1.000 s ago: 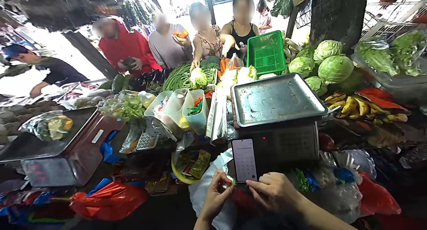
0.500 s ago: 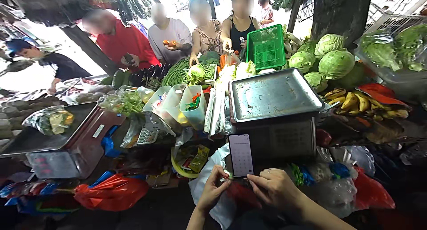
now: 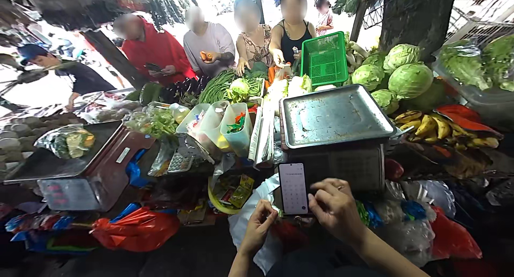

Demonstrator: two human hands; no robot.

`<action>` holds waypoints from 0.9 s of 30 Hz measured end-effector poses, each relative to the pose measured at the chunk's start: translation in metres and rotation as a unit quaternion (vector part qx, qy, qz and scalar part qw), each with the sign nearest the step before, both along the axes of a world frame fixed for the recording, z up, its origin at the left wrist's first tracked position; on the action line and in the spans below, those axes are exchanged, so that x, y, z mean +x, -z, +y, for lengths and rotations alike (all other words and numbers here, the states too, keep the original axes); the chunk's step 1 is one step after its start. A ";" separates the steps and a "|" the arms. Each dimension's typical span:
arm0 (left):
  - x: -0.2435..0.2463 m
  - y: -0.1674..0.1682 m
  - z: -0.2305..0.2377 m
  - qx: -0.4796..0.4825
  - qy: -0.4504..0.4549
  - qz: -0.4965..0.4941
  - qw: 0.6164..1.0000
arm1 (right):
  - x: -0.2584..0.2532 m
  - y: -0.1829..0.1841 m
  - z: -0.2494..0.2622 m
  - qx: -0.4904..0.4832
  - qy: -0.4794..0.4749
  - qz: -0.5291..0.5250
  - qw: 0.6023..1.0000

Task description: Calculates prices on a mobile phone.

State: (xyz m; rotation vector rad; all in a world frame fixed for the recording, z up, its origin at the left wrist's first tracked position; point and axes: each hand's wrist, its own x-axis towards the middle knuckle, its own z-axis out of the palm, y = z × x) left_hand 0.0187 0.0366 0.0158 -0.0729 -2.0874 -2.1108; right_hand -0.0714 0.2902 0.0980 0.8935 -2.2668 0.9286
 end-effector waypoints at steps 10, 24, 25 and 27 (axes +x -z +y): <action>-0.001 0.001 -0.002 0.015 0.018 0.007 1.000 | -0.007 -0.002 0.001 0.068 0.078 -0.034 0.994; 0.002 -0.007 -0.003 0.009 0.014 -0.019 1.000 | -0.014 -0.036 0.005 0.041 0.086 -0.032 0.995; 0.000 -0.010 -0.008 -0.008 0.019 -0.022 1.000 | -0.017 -0.039 0.007 0.052 0.098 -0.035 0.993; -0.008 -0.024 -0.022 -0.063 0.012 -0.008 0.998 | -0.026 -0.041 0.011 0.098 0.126 -0.041 0.986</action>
